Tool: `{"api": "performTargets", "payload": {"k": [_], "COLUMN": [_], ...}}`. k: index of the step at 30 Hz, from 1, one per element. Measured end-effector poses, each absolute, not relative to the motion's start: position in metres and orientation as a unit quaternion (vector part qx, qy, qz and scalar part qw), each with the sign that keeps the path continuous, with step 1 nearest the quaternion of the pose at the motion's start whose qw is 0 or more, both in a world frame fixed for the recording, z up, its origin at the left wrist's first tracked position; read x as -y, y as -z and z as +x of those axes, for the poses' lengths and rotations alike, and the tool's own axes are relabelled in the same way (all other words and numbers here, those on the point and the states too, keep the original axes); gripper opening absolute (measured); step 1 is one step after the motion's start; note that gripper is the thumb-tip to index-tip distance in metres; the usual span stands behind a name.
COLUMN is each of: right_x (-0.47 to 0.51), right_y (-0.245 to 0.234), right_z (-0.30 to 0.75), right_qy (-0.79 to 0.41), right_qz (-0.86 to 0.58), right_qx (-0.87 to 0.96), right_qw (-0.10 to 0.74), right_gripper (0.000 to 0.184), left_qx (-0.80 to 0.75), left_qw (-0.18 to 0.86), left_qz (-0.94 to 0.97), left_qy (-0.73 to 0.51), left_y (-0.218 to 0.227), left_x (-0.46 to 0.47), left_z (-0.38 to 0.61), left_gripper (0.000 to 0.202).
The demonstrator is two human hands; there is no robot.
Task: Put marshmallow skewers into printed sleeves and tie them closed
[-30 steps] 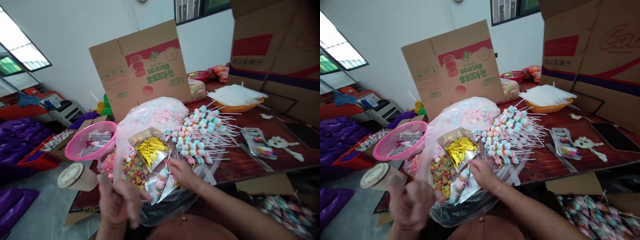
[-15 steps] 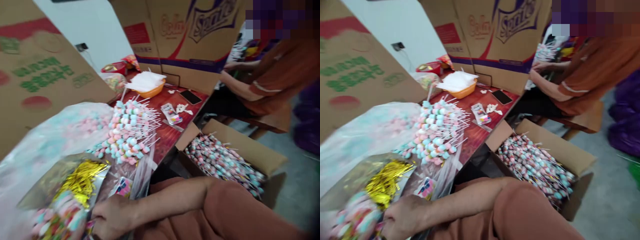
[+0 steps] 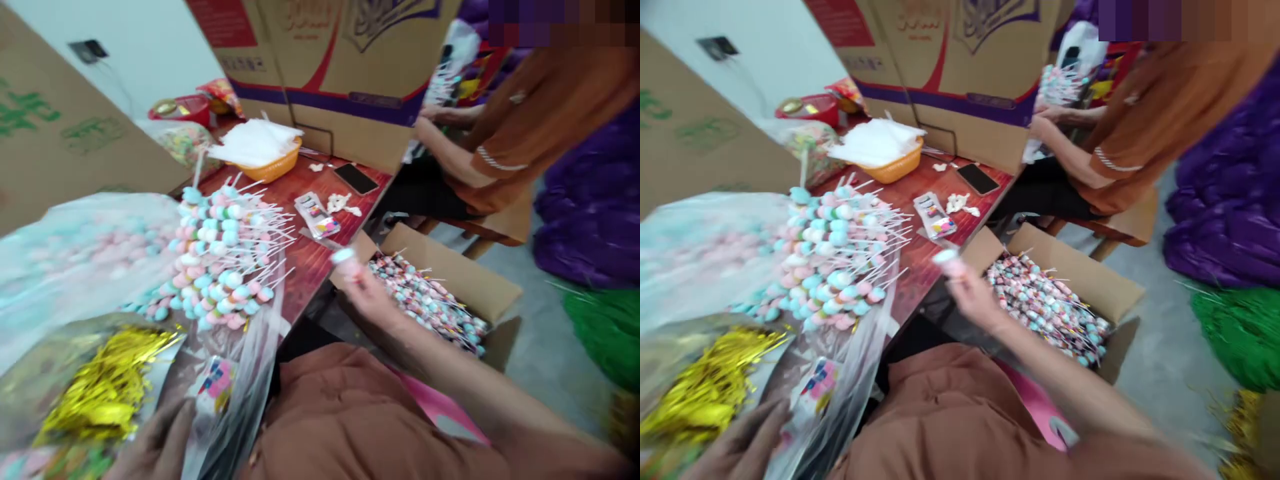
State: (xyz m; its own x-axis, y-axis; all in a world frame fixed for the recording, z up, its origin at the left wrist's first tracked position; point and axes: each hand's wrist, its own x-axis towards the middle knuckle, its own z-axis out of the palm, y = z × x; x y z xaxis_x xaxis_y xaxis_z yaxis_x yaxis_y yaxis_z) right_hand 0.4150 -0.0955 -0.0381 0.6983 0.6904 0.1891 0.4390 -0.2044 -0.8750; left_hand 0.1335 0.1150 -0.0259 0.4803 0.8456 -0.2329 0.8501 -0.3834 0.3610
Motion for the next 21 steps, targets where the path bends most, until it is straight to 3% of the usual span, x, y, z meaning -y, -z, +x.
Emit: {"api": "performTargets", "payload": {"k": [3, 6, 8, 12, 15, 21], "right_x": [0.184, 0.226, 0.212, 0.115, 0.044, -0.025], "right_y": [0.073, 0.117, 0.13, 0.099, 0.063, 0.03], "right_z": [0.46, 0.493, 0.493, 0.429, 0.363, 0.288], "right_qy": [-0.101, 0.124, 0.136, 0.111, 0.059, -0.027], "right_qz": [-0.784, -0.906, -0.909, -0.79, -0.704, -0.582], "right_qx": [0.382, 0.336, 0.359, 0.552, 0.634, 0.702], "right_qw": [0.479, 0.227, 0.16, 0.245, 0.315, 0.41], "right_gripper": [0.027, 0.028, 0.031, 0.033, 0.029, 0.03], "left_qx": [-0.509, -0.459, -0.478, -0.515, -0.5, -0.396], "left_qw": [0.191, 0.124, 0.085, 0.061, 0.13, 0.185], "left_qz": [0.839, 0.879, 0.871, 0.85, 0.855, 0.897], "left_qy": [-0.007, 0.026, 0.073, 0.097, 0.034, -0.066], "left_y": [0.019, 0.021, 0.025, 0.031, 0.029, 0.004], "left_x": [-0.118, -0.113, -0.111, -0.113, -0.116, -0.112], "left_z": [0.115, 0.12, 0.13, 0.141, 0.133, 0.11], "left_gripper": [0.046, 0.045, 0.05, 0.038, 0.025, 0.027]}}
